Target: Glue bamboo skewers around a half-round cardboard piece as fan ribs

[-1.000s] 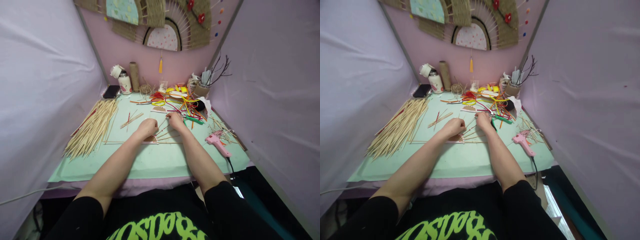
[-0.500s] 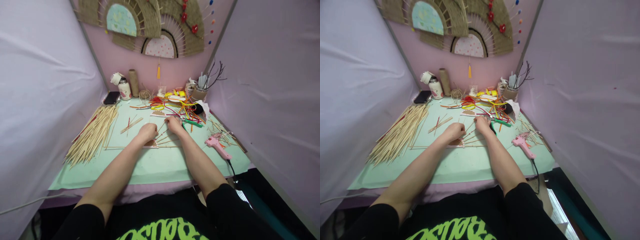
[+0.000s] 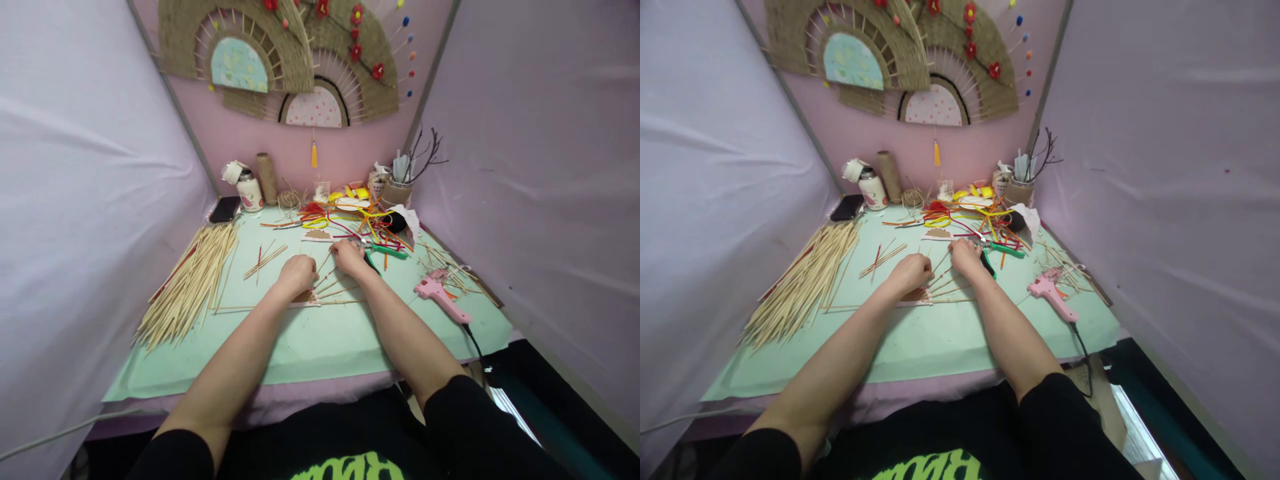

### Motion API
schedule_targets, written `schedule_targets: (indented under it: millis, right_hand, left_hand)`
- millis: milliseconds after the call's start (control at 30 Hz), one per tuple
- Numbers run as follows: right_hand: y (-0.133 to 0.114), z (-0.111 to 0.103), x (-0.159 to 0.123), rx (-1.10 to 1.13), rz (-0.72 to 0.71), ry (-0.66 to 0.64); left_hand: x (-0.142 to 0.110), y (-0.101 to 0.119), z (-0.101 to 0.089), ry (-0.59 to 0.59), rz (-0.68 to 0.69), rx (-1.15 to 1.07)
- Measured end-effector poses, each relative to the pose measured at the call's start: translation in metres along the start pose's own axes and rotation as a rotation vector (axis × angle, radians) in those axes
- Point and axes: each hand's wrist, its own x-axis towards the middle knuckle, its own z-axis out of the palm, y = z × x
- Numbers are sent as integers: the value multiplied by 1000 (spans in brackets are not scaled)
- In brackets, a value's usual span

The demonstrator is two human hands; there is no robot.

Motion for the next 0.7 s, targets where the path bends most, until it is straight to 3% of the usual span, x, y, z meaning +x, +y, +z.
schedule_targets:
  millis: [567,700]
  right_hand:
    - [-3,-7,-8,-77,-39,-37]
    - [3,-12,-7,-69,-17,26]
  left_hand:
    - [-1,2,-1,-17,-15,86]
    - [-2,3,-2,-20,-22,82]
